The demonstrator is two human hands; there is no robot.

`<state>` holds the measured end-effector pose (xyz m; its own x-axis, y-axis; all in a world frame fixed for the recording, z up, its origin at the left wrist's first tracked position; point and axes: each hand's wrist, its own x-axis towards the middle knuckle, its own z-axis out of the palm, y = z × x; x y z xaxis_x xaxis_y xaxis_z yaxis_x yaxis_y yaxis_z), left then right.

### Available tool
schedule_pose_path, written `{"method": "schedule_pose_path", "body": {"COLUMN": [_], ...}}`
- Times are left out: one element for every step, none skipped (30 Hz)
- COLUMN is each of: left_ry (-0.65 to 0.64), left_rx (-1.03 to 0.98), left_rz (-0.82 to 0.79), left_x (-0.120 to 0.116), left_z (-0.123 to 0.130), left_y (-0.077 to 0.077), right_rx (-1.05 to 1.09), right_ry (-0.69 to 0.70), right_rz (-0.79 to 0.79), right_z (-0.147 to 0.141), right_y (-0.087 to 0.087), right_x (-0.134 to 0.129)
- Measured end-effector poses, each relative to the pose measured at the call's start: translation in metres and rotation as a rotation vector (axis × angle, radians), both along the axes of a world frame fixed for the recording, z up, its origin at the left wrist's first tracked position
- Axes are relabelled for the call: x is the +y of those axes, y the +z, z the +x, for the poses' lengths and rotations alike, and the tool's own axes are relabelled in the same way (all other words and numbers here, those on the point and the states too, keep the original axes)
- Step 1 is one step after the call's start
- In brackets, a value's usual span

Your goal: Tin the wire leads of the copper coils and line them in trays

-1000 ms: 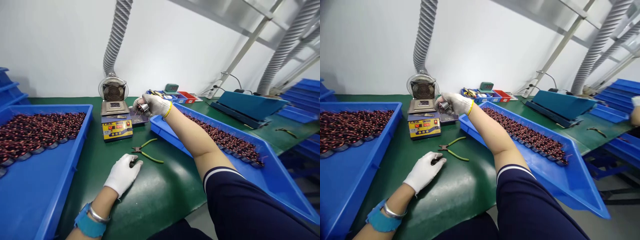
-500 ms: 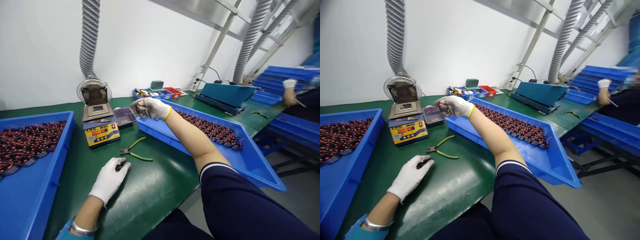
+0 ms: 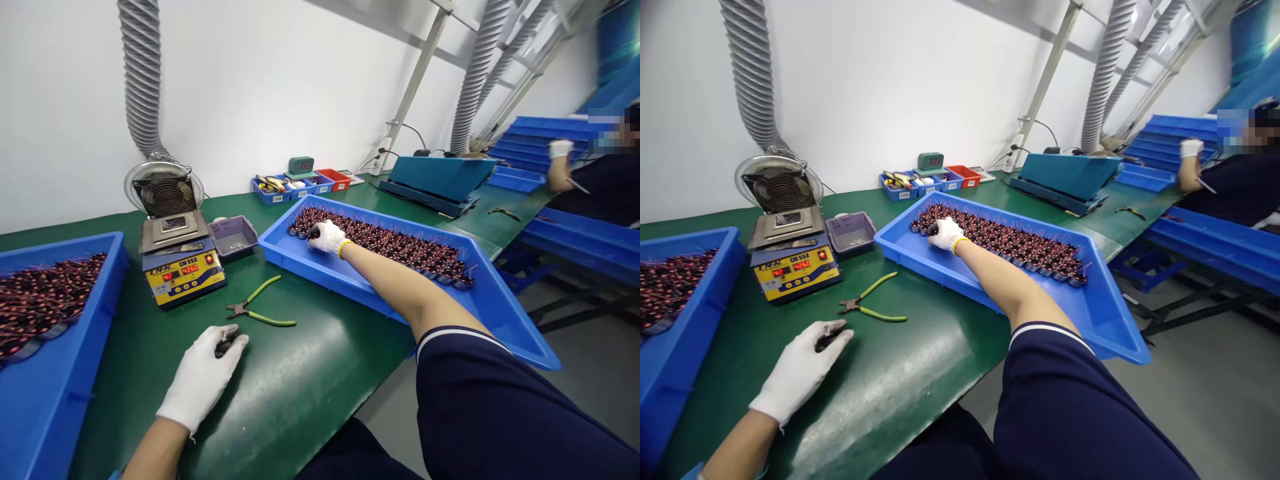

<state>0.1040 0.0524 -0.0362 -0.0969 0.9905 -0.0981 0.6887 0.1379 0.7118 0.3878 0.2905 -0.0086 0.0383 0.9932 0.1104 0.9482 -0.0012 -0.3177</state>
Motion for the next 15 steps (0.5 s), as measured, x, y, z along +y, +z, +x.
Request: {"method": "schedule_pose_path", "body": {"left_ry": [0.002,0.002,0.003,0.003,0.0,-0.005,-0.014,-0.025,-0.034,-0.042,-0.045,-0.046,-0.044,-0.04,-0.039], "left_rx": [0.004,0.007,0.01,0.014,0.02,0.027,0.035,0.043,0.052,0.061,0.069,0.075,0.082,0.085,0.089], "left_rz": [0.0,0.002,0.005,0.009,0.014,0.02,0.028,0.036,0.045,0.054,0.063,0.073,0.089,0.113,0.149], "left_x": [0.0,-0.001,-0.001,-0.002,-0.002,-0.002,-0.001,0.001,0.002,0.003,0.003,0.001,-0.004,-0.01,-0.018], "left_z": [0.0,0.0,0.0,0.0,-0.001,-0.001,-0.002,-0.002,-0.002,-0.001,0.001,0.003,0.006,0.009,0.012], "left_y": [0.0,0.001,0.001,0.001,0.0,0.0,-0.001,-0.002,-0.003,-0.003,-0.002,0.0,0.002,0.007,0.012], "right_rx": [-0.012,-0.032,-0.052,-0.066,-0.073,-0.072,-0.074,-0.083,-0.1,-0.124,-0.157,-0.193,-0.224,-0.255,-0.256], "right_ry": [-0.002,-0.005,-0.009,-0.014,-0.019,-0.028,-0.039,-0.047,-0.045,-0.034,-0.017,0.005,0.037,0.062,0.109], "right_rz": [0.004,0.012,0.023,0.033,0.041,0.05,0.059,0.068,0.075,0.08,0.082,0.08,0.078,0.08,0.088], "right_z": [0.001,0.001,0.002,0.003,0.003,0.004,0.005,0.004,0.004,0.002,0.0,-0.001,-0.003,-0.002,0.001], "right_y": [-0.004,-0.006,-0.009,-0.01,-0.012,-0.012,-0.012,-0.011,-0.01,-0.008,-0.005,-0.002,0.002,0.005,0.008], "right_x": [0.002,0.004,0.006,0.007,0.008,0.009,0.009,0.009,0.008,0.007,0.004,0.0,-0.006,-0.01,-0.014]}}
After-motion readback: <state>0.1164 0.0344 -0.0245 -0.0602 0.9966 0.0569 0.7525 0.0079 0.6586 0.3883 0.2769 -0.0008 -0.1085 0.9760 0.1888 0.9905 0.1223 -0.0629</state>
